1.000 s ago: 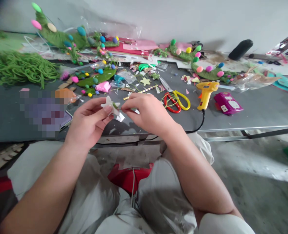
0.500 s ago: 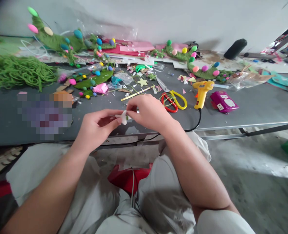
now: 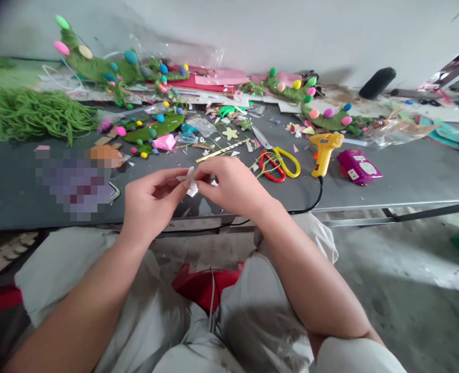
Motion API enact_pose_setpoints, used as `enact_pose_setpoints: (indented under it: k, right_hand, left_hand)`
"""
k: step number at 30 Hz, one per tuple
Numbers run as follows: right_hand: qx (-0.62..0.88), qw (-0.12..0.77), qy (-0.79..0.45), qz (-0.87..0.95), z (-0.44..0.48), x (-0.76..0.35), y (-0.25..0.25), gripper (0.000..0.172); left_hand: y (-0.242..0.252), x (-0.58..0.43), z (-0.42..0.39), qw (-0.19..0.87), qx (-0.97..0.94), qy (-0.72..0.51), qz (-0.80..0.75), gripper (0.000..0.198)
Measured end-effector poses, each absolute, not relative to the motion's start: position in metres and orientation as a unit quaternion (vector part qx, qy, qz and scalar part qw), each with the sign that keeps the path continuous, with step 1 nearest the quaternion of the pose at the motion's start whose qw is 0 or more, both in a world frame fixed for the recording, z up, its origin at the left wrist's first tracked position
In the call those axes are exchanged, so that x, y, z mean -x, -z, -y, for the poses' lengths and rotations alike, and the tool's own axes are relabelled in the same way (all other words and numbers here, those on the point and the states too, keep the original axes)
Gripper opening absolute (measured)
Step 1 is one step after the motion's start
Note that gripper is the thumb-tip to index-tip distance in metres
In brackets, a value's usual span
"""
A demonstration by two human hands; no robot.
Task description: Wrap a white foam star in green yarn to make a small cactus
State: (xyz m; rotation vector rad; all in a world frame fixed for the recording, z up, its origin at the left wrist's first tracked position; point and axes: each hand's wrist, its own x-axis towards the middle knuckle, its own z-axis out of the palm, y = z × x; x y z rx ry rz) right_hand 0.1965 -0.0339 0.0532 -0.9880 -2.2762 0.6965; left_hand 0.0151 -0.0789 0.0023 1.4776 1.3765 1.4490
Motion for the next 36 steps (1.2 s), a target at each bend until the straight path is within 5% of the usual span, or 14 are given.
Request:
enact_pose_setpoints:
  k: [10, 19, 28, 36]
  right_hand:
    - [0.395, 0.251, -0.192, 0.863, 0.042, -0.194, -0.057, 0.020]
    - [0.357, 0.261, -0.294, 0.848, 0.027, -0.208, -0.057, 0.017]
    - [0.399, 0.248, -0.243, 0.849, 0.025, -0.214, -0.059, 0.012]
    - [0.388, 0.250, -0.386, 0.799, 0.023, -0.210, -0.059, 0.017]
  left_hand:
    - [-0.003, -0.018, 0.075, 0.422, -0.443, -0.638, -0.469, 0.027]
    - [-0.009, -0.012, 0.075, 0.522, -0.435, -0.611, -0.407, 0.023]
    - [-0.012, -0.012, 0.081, 0.404, -0.611, -0.492, -0.470, 0.016]
    - [-0.005, -0.018, 0.081, 0.347, -0.600, -0.519, -0.500, 0.020]
